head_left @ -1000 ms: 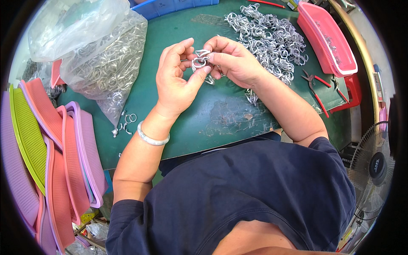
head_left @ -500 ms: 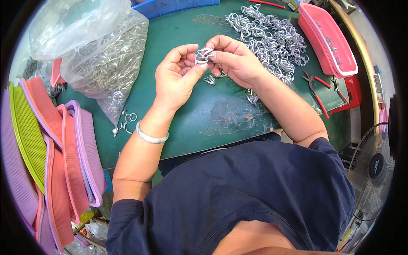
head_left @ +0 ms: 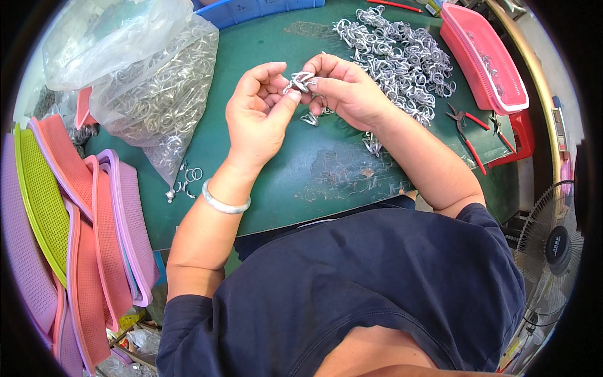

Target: The person assembles small metal links by hand, connecting them into a chain structure on a workstation.

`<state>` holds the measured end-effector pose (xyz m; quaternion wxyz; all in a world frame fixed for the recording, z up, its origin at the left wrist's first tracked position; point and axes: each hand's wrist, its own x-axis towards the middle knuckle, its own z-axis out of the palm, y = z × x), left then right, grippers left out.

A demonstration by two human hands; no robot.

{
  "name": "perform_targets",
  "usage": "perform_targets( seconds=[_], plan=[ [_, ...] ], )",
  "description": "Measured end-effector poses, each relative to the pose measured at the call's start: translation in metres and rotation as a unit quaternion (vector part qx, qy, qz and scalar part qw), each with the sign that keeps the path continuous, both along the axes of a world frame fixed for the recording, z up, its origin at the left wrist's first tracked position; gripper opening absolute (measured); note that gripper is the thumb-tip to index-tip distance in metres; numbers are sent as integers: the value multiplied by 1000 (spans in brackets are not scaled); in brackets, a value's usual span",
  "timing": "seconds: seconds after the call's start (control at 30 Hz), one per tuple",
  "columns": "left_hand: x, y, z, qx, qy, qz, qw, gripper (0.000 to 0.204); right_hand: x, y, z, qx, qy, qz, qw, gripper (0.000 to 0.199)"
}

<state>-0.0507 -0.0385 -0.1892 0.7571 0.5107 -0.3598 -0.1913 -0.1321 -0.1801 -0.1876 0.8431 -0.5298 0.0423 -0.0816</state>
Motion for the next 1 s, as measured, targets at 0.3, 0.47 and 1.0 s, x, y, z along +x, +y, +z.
perform_targets(
  seconds=[0.3, 0.47, 1.0],
  plan=[
    [6, 3, -5, -34, -336, 75, 938, 47, 0, -3, 2, 60, -113, 62, 990, 9],
    [4, -1, -4, 4, -169, 10, 986, 51, 1, -10, -2, 4, -149, 41, 988, 9],
    [23, 4, 0, 201, 89, -80, 972, 15, -6, -26, 12, -633, -101, -45, 766, 26]
  ],
)
